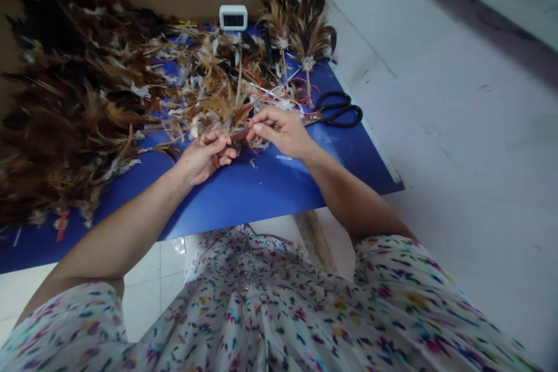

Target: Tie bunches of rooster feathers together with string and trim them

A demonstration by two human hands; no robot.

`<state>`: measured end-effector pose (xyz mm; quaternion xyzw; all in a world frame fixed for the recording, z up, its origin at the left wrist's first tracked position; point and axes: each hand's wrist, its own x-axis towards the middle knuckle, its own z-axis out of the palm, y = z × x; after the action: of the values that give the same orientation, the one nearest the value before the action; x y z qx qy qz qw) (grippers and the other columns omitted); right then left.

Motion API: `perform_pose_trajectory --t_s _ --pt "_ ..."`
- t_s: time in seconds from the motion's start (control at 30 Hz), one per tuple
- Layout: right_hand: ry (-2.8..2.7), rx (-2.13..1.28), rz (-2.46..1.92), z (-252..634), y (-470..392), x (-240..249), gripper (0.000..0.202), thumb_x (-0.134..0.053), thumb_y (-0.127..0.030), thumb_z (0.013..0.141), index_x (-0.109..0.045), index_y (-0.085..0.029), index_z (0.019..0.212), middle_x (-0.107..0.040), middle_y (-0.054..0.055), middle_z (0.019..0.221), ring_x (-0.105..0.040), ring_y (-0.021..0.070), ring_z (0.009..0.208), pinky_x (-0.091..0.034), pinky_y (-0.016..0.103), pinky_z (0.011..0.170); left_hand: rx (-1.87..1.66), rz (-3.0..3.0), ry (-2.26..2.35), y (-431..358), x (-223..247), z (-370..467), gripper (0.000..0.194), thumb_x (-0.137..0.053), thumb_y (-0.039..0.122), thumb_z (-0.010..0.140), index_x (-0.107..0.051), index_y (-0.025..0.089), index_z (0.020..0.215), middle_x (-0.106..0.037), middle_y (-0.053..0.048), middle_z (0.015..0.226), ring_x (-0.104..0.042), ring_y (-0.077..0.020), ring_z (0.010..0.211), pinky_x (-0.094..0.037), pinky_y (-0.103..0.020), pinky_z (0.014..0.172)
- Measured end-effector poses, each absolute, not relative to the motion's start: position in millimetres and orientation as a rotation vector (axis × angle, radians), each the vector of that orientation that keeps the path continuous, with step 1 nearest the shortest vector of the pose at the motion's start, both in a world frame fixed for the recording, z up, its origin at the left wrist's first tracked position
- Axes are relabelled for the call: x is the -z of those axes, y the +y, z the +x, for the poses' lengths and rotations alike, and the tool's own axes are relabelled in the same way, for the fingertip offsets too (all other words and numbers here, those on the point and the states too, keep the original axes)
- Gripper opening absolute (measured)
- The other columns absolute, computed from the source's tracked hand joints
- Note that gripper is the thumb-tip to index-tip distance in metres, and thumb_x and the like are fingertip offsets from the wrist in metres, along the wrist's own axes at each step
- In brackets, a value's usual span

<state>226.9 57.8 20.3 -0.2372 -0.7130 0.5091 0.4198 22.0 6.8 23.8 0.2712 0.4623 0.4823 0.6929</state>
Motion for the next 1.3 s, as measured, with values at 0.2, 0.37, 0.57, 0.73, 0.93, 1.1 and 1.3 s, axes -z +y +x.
perform_pose_trajectory --t_s 0.2,0.37,0.57,0.73,0.93,1.1,1.3 --pt "-1.919 -1.283 -0.574 223.5 51.8 -18.9 0.026 -0.063 -0.043 0.093 -0.062 -0.018 0.093 -0.073 0.002 0.085 -0.067 0.0098 0.072 -0.055 0.023 0.067 -1.07 0.609 1.015 6.7 -22.2 21.9 0.023 -0.076 0.006 0.079 -0.058 0.014 0.067 -0.066 0.003 0.06 -0.066 -0.0093 0.051 -0.05 -0.014 0.044" --pt "-1.966 -1.293 -0.559 223.9 48.8 -22.1 0.019 -0.061 -0.036 0.093 -0.064 -0.017 0.094 -0.074 0.003 0.087 -0.067 0.0095 0.077 -0.054 0.023 0.07 -1.056 0.608 0.956 7.9 -16.6 18.2 0.022 -0.078 0.005 0.076 -0.06 0.014 0.067 -0.068 0.001 0.061 -0.067 -0.0108 0.051 -0.052 -0.015 0.045" --pt "-2.035 -1.293 -0.554 223.5 47.1 -24.4 0.016 -0.059 -0.029 0.093 -0.067 -0.015 0.095 -0.074 0.004 0.09 -0.065 0.0099 0.077 -0.053 0.025 0.072 -1.063 0.614 0.977 8.8 -15.9 17.5 0.022 -0.079 0.007 0.076 -0.06 0.014 0.067 -0.067 0.001 0.058 -0.067 -0.0106 0.05 -0.054 -0.015 0.046" --pt "-2.044 -1.316 -0.566 221.0 46.9 -25.5 0.016 -0.058 -0.028 0.092 -0.067 -0.015 0.094 -0.074 0.004 0.089 -0.064 0.0104 0.074 -0.053 0.026 0.07 -1.082 0.612 0.93 9.9 -13.3 16.8 0.023 -0.084 0.009 0.071 -0.062 0.014 0.066 -0.067 0.001 0.056 -0.065 -0.0094 0.047 -0.053 -0.014 0.046" --pt "-2.013 -1.33 -0.582 219.7 49.0 -22.3 0.018 -0.059 -0.03 0.093 -0.067 -0.014 0.096 -0.074 0.005 0.091 -0.066 0.0112 0.079 -0.054 0.027 0.073 -1.081 0.637 0.891 10.8 -10.6 15.6 0.023 -0.088 0.012 0.067 -0.065 0.013 0.066 -0.069 -0.001 0.056 -0.065 -0.0097 0.048 -0.057 -0.015 0.05" --pt "-2.048 -1.255 -0.589 220.3 49.4 -18.9 0.019 -0.059 -0.03 0.095 -0.068 -0.014 0.099 -0.074 0.006 0.096 -0.066 0.0119 0.082 -0.053 0.028 0.077 -1.071 0.633 0.932 9.8 -14.0 16.6 0.025 -0.087 0.012 0.069 -0.063 0.014 0.065 -0.069 0.0 0.056 -0.066 -0.0099 0.049 -0.057 -0.015 0.051" --pt "-2.085 -1.208 -0.578 221.2 46.8 -21.3 0.024 -0.059 -0.033 0.095 -0.071 -0.014 0.103 -0.074 0.005 0.091 -0.065 0.0114 0.077 -0.051 0.026 0.072 -1.088 0.628 0.972 9.5 -17.0 18.6 0.021 -0.083 0.01 0.074 -0.064 0.014 0.066 -0.07 0.0 0.06 -0.065 -0.0084 0.048 -0.057 -0.014 0.05"
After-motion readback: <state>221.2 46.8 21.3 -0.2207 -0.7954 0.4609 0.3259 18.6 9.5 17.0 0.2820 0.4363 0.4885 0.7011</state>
